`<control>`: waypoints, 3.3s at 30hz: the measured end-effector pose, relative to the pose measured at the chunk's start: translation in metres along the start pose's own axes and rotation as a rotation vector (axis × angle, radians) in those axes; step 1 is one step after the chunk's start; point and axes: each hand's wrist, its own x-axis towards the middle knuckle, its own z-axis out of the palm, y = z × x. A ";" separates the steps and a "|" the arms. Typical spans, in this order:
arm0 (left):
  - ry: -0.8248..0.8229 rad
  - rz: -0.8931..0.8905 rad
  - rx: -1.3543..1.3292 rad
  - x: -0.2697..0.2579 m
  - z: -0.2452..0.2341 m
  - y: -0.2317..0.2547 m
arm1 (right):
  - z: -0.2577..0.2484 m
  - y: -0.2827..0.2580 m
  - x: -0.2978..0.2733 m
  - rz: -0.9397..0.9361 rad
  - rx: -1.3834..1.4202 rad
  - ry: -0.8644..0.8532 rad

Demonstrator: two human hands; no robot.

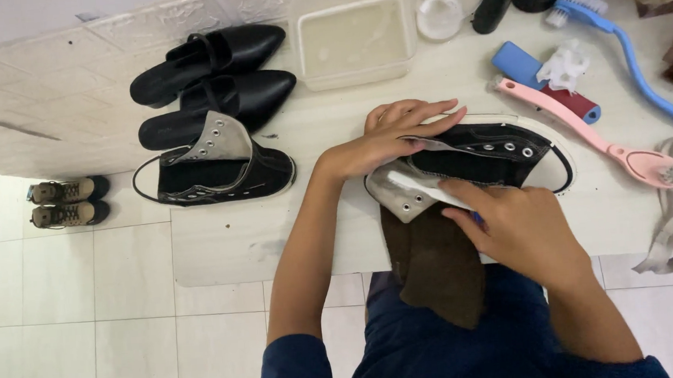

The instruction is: The person scrubs a black and white high-top sneaker using a toothbrush and a cloth. They dip the toothbrush into a container of water and scrub the shoe's upper and sole, then wipe the shoe with a cloth.

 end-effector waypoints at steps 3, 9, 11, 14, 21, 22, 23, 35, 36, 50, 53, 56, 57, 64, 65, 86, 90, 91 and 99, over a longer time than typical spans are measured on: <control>-0.086 -0.022 -0.011 0.003 -0.008 0.009 | 0.047 0.023 0.017 -0.114 -0.220 0.260; -0.094 -0.035 -0.007 -0.001 -0.008 0.024 | 0.090 0.038 0.041 -0.029 -0.451 0.384; -0.085 -0.043 -0.028 -0.004 -0.008 0.039 | 0.070 0.025 0.041 -0.005 -0.360 0.275; -0.125 -0.048 -0.030 -0.001 -0.011 0.033 | 0.077 0.028 0.040 0.021 -0.268 0.149; -0.215 -0.087 -0.061 0.002 -0.013 0.018 | 0.038 0.023 -0.047 0.062 0.190 0.440; -0.210 -0.089 -0.067 0.004 -0.016 0.021 | 0.036 0.028 -0.067 0.060 0.190 0.432; -0.296 -0.131 0.077 0.007 -0.020 0.025 | 0.033 0.034 -0.086 0.243 0.317 0.528; -0.360 -0.141 0.153 0.010 -0.021 0.027 | 0.035 0.084 -0.141 0.873 0.343 0.496; -0.354 -0.148 0.140 0.010 -0.021 0.026 | 0.030 0.079 -0.146 0.839 0.209 0.503; -0.311 -0.095 0.123 0.007 -0.016 0.016 | -0.045 0.061 0.150 0.295 -0.568 0.035; -0.292 -0.120 0.116 0.009 -0.017 0.020 | -0.016 0.081 0.211 0.352 -0.546 -0.056; -0.287 -0.144 0.122 0.008 -0.017 0.020 | 0.013 0.098 0.240 0.387 -0.511 -0.085; -0.293 -0.138 0.111 0.008 -0.017 0.019 | 0.022 0.104 0.246 0.424 -0.481 -0.102; -0.318 -0.162 0.187 0.008 -0.017 0.026 | -0.027 0.068 0.165 0.241 -0.451 0.082; -0.298 -0.171 0.150 0.009 -0.016 0.021 | -0.052 0.046 0.135 0.213 -0.281 0.140; -0.295 -0.100 -0.034 0.000 -0.012 0.014 | 0.013 -0.008 0.017 0.115 -0.058 -0.118; -0.280 -0.085 -0.045 -0.002 -0.014 0.003 | 0.029 -0.001 0.033 0.065 -0.132 -0.099; -0.283 -0.083 -0.049 -0.003 -0.011 0.011 | 0.021 -0.005 0.026 0.069 -0.135 -0.102; -0.248 -0.102 -0.133 -0.002 -0.010 0.016 | 0.021 -0.009 0.030 -0.022 -0.240 -0.130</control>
